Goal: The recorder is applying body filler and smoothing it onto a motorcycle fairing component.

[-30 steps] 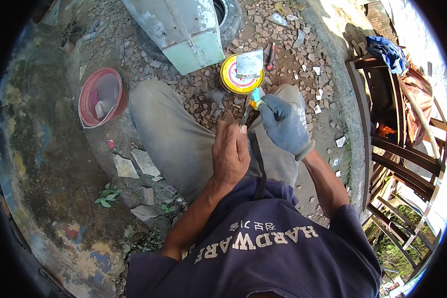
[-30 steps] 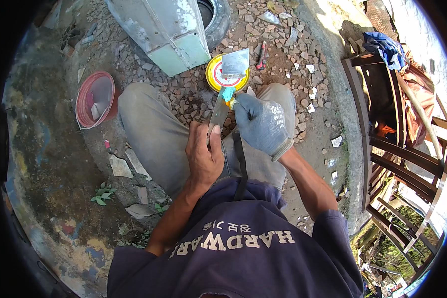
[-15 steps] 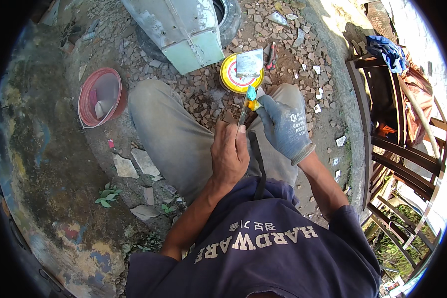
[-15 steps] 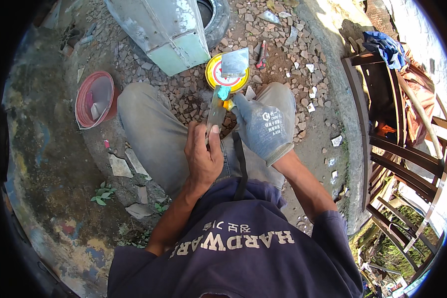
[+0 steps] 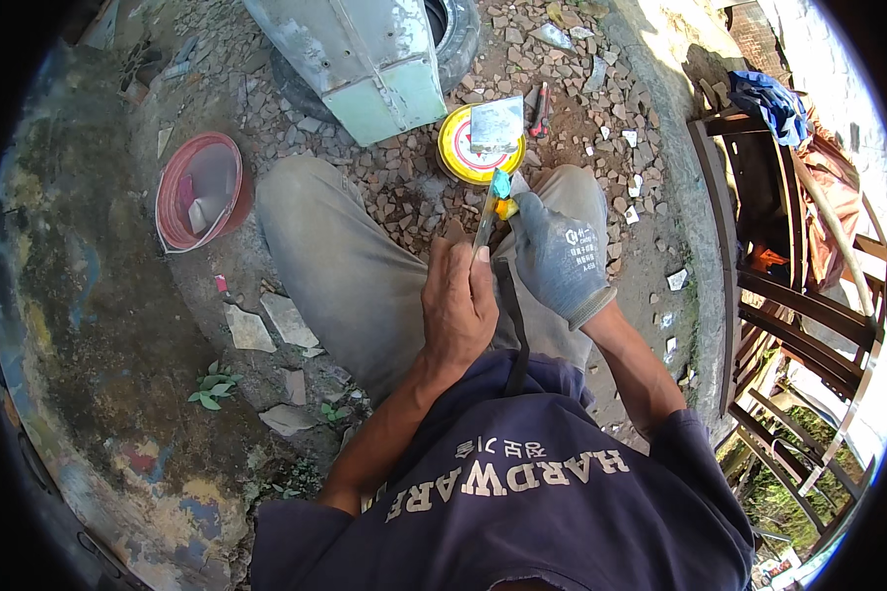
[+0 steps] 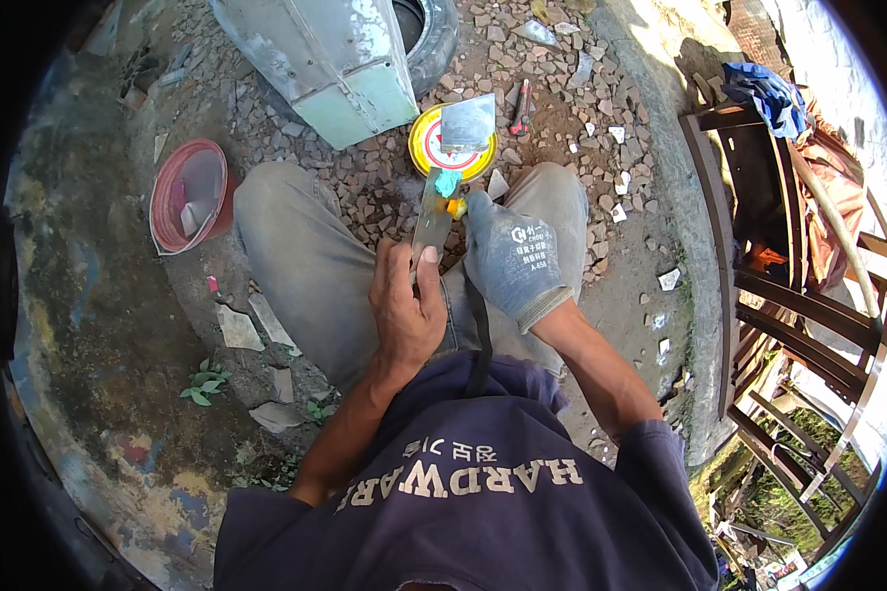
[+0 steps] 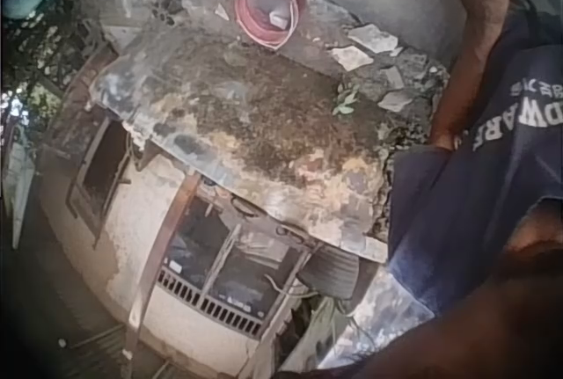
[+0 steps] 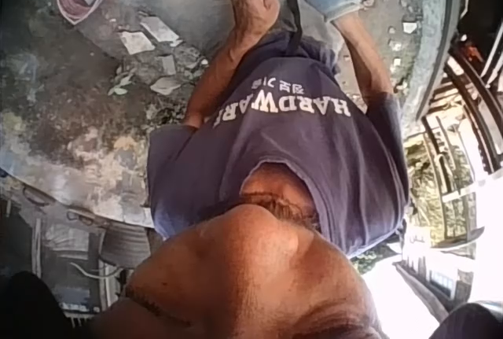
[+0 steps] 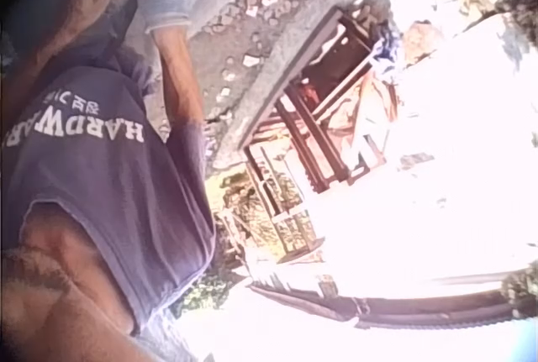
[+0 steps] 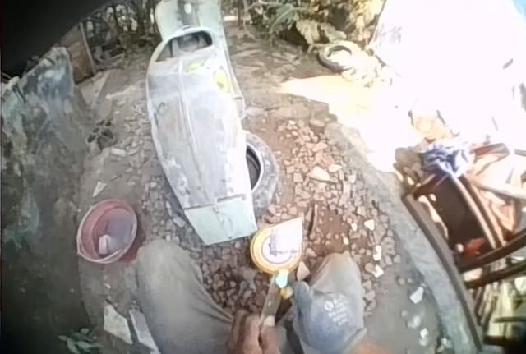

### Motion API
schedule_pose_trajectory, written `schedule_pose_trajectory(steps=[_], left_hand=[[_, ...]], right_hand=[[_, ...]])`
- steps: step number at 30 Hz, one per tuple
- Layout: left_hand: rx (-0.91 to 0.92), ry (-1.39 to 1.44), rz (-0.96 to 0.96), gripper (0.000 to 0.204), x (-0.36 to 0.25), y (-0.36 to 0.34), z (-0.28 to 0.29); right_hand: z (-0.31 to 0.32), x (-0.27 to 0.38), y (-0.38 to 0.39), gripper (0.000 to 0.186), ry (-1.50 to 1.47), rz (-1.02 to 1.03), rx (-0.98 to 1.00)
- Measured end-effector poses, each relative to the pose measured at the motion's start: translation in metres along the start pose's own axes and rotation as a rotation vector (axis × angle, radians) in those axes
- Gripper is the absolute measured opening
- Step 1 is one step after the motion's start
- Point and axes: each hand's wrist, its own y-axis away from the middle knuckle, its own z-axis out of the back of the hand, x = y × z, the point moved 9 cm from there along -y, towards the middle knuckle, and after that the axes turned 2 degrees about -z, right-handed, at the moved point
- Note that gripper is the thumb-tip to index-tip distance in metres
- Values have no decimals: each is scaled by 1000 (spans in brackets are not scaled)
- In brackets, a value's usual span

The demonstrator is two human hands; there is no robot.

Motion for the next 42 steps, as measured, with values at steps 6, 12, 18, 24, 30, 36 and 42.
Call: schedule_pose_trajectory(steps=[6,12,18,24,30,36,42], left_hand=[[1,10,-8,10,0,-1,1],[48,14,-4,9,-3,-1,-2],[28,29,15,15,-2,0,-3],[40,35,23,14,-2,0,-3],[11,54,-5,12,-4,0,-3],[33,48,25,11,-7,0,-3],[-8,15,68,13,7,-2,4]], right_hand=[[10,6,-1,31,8,19,-9],[22,5,-5,18,-105,55,-74],[27,4,-5,7,-155,32,-134],[33,6,-3,6,-176,15,-165],[30,2,-1,6,-230,30,-181],[24,-6,-1,8,-358,-49,-136],[6,-21,4,13,-402,-160,1]])
